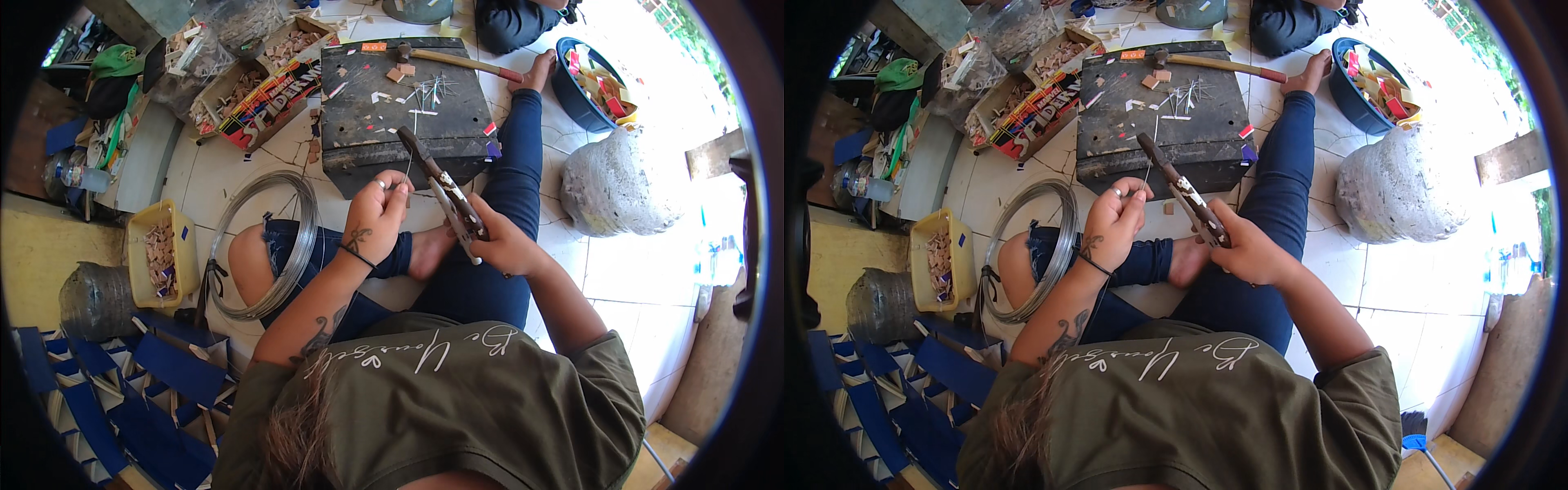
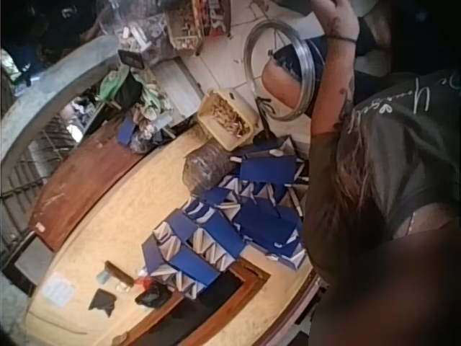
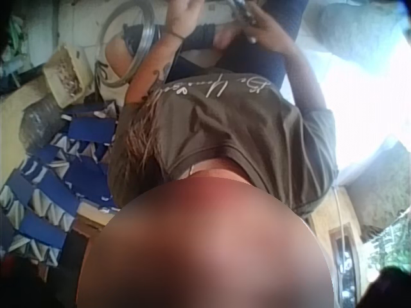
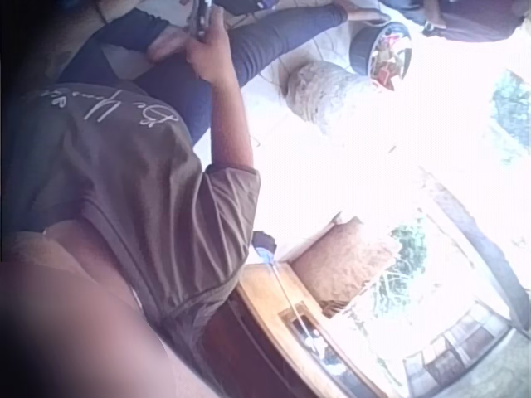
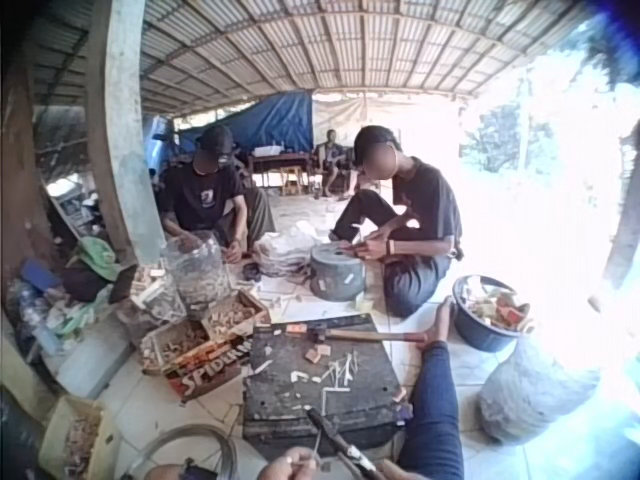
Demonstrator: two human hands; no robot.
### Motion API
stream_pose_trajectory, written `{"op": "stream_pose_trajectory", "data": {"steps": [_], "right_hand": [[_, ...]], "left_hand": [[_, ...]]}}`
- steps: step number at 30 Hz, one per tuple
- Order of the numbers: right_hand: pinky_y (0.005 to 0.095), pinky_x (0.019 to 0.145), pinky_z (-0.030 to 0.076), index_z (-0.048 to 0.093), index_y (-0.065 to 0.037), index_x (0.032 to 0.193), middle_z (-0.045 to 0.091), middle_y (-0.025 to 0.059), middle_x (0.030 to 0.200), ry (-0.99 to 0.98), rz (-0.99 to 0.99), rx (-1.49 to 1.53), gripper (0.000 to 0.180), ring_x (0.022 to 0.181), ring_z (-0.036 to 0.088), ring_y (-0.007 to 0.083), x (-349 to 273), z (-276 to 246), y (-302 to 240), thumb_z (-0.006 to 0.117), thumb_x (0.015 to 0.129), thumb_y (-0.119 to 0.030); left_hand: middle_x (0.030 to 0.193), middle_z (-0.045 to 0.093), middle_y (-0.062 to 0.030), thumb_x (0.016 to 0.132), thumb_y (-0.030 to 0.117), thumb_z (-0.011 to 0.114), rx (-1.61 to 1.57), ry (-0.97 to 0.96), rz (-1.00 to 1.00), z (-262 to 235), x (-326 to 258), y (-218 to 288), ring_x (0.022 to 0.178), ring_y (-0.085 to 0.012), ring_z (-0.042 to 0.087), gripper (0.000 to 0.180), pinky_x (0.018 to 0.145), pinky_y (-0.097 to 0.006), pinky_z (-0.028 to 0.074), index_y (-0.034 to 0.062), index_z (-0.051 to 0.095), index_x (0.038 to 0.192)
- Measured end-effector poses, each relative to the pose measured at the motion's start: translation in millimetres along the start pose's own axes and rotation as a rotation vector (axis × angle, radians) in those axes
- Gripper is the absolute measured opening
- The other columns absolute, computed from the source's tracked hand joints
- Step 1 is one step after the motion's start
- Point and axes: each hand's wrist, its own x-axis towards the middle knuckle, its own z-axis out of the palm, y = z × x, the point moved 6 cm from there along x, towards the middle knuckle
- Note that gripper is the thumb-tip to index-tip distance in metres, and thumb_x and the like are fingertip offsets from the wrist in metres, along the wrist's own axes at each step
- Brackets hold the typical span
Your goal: The person sits on the floor and repeatedly cuts short lengths of metal wire using pliers. They hold the wire with one hand and use the pliers in the other hand to snip the wire, then place the cut pieces onto a nearby wooden board.
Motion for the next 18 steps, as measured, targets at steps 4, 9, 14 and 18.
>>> {"op": "stream_pose_trajectory", "data": {"steps": [4,9,14,18], "right_hand": [[0.0283,0.076,0.045,0.045,0.000,0.113,0.058,0.0109,0.097,0.025,0.007,0.152,0.041,0.084,0.056,0.0161,11,5,17,0.048,0.072,0.000],[0.0298,0.076,0.045,0.050,0.001,0.104,0.060,0.0100,0.089,0.016,-0.014,0.069,0.032,0.079,0.057,0.0173,21,2,24,0.051,0.072,-0.005],[0.0289,0.079,0.045,0.053,0.002,0.101,0.057,0.0090,0.090,0.068,0.109,0.033,0.034,0.085,0.055,0.0169,33,-16,26,0.048,0.068,-0.005],[0.0291,0.074,0.046,0.054,0.002,0.095,0.057,0.0092,0.085,-0.003,0.174,0.094,0.029,0.077,0.058,0.0173,37,-15,30,0.048,0.068,-0.006]], "left_hand": [[0.052,0.042,0.0046,0.092,0.010,0.045,0.010,0.041,-0.008,-1,3,0,0.047,-0.0021,0.034,0.012,0.045,-0.021,0.028,0.0023,0.053,0.087],[0.053,0.044,0.0024,0.094,0.012,0.043,-0.132,0.023,-0.113,0,1,-6,0.046,-0.0026,0.037,0.016,0.044,-0.020,0.028,0.0013,0.053,0.088],[0.053,0.045,0.0021,0.095,0.014,0.041,-0.137,-0.035,-0.233,-7,-34,-18,0.045,-0.0022,0.037,0.020,0.043,-0.019,0.029,0.0000,0.055,0.091],[0.052,0.044,0.0035,0.094,0.013,0.042,0.045,-0.025,-0.133,-13,-45,-18,0.044,-0.0018,0.036,0.021,0.042,-0.019,0.029,-0.0004,0.057,0.089]]}}
